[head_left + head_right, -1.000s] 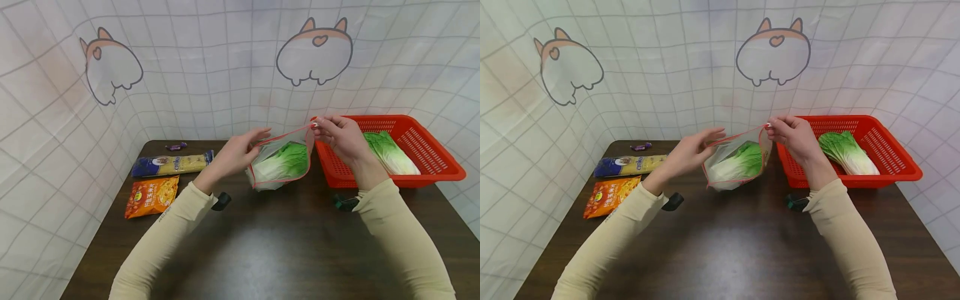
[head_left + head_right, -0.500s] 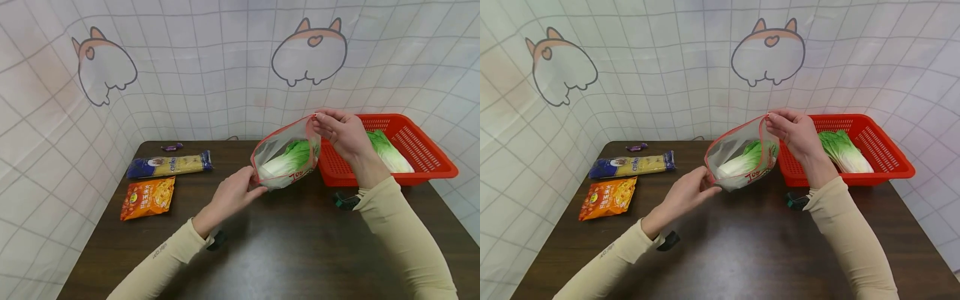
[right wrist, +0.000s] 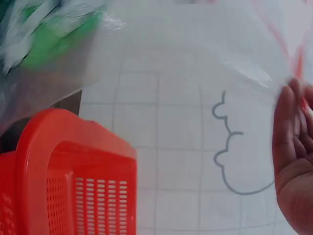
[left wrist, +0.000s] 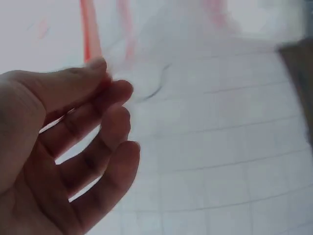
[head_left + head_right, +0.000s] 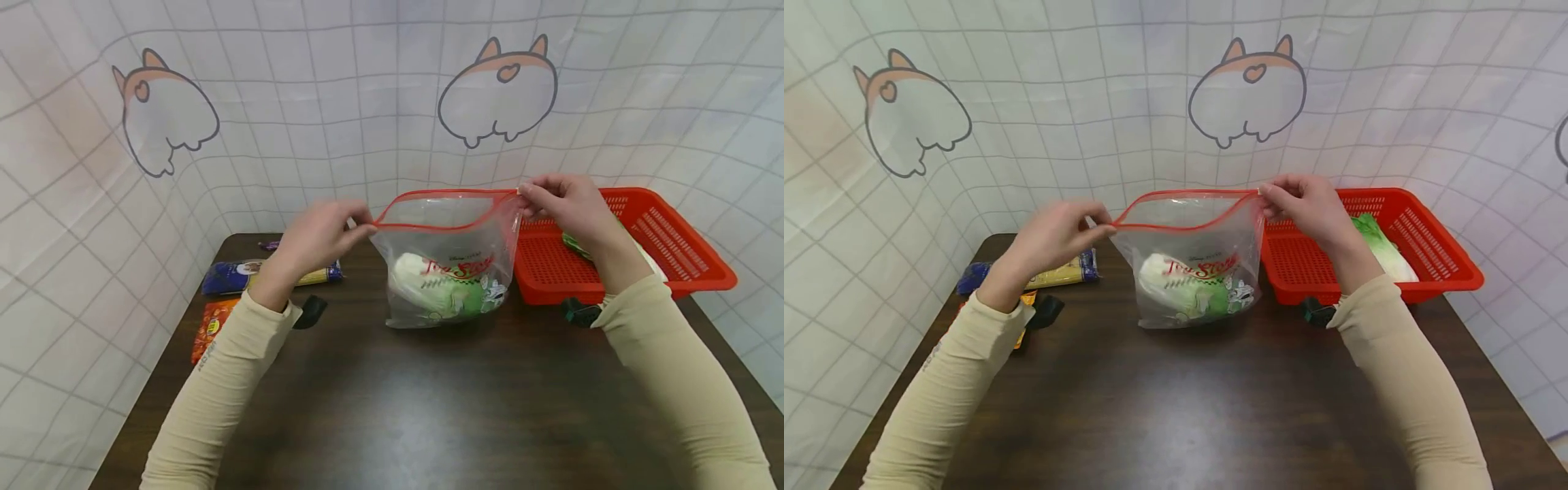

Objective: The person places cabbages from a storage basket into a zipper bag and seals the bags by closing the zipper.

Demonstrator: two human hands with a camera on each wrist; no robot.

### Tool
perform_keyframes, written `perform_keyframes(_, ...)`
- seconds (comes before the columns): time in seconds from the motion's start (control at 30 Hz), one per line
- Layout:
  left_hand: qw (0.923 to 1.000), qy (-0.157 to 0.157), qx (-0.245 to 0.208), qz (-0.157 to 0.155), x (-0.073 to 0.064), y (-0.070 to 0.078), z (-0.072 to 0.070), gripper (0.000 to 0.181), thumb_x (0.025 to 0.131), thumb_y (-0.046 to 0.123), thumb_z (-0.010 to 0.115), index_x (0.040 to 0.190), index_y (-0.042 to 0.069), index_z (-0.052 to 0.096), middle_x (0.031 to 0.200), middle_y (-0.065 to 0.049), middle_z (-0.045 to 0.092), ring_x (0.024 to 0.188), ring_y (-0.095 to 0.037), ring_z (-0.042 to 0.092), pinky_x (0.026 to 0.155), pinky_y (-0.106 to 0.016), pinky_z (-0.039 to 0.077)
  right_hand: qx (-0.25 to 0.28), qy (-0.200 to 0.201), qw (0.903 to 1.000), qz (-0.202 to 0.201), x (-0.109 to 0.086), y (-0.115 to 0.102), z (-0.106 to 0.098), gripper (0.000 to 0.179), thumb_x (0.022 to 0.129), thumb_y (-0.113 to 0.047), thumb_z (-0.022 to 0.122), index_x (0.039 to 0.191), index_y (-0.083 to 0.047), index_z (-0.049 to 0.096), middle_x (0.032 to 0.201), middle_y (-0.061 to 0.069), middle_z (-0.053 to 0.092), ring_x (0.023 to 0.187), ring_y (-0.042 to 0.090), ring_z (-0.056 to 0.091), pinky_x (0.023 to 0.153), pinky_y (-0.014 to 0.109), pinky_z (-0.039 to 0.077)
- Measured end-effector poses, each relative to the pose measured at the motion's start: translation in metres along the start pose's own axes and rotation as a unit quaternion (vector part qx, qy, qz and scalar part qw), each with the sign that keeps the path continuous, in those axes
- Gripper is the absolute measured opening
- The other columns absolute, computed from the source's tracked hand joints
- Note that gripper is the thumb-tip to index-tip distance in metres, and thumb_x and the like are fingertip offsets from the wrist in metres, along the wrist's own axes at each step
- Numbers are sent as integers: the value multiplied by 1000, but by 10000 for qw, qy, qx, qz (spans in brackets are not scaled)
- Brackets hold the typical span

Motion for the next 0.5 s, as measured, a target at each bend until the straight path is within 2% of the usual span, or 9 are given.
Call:
perform_keyframes(0.03, 9999, -163, 4, 44, 0, 0, 0, 13, 95, 26, 66, 91, 15, 71, 88, 1, 70, 66, -16, 56, 61, -34, 44, -123, -67, 9999, 54, -1, 0, 1, 44, 94, -42, 63, 116, -4, 66, 91, 1, 71, 83, 18, 67, 77, 20, 54)
perform_keyframes(0.07, 9998, -184, -30, 13, 0, -1, -2, 13, 95, 26, 65, 92, 15, 71, 88, 1, 70, 66, -16, 56, 62, -34, 44, -207, -67, 9997, 55, -1, -1, 1, 44, 94, -42, 63, 116, -5, 66, 90, 1, 71, 83, 19, 67, 76, 19, 53)
perform_keyframes(0.17, 9996, -12, -268, -16, 0, -3, -8, 13, 96, 26, 65, 95, 14, 72, 90, 1, 70, 67, -15, 58, 62, -33, 45, -146, -8, 9999, -19, -3, -5, -4, 43, 94, -40, 62, 117, -4, 65, 92, 3, 70, 84, 20, 66, 76, 18, 53)
perform_keyframes(0.23, 9996, 69, -265, 66, -1, -3, -9, 13, 95, 25, 66, 96, 14, 73, 89, 1, 71, 69, -14, 60, 62, -33, 46, -218, -140, 9997, -50, -3, -6, -6, 41, 95, -39, 62, 116, -4, 65, 92, 3, 69, 83, 19, 66, 75, 18, 53)
perform_keyframes(0.3, 9985, 294, -465, -19, -2, -6, -12, 12, 95, 23, 66, 97, 13, 73, 90, 1, 71, 72, -14, 62, 62, -33, 47, -200, -91, 9997, -75, -4, -8, -10, 40, 95, -38, 62, 117, -4, 65, 94, 4, 69, 82, 18, 66, 75, 18, 53)
perform_keyframes(0.5, 9978, 584, -308, 55, -4, -3, -18, 12, 94, 24, 68, 95, 14, 75, 90, 1, 72, 74, -14, 64, 62, -34, 48, -509, -148, 9986, -75, -7, -10, -17, 39, 96, -37, 61, 117, -4, 65, 93, 1, 70, 79, 16, 65, 71, 20, 54)
Point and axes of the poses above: each hand's wrist, its own x-axis towards the middle knuckle, its own z-axis out of the palm, y = z × x, the point moved 9 cm from there along x, towards the middle knuckle
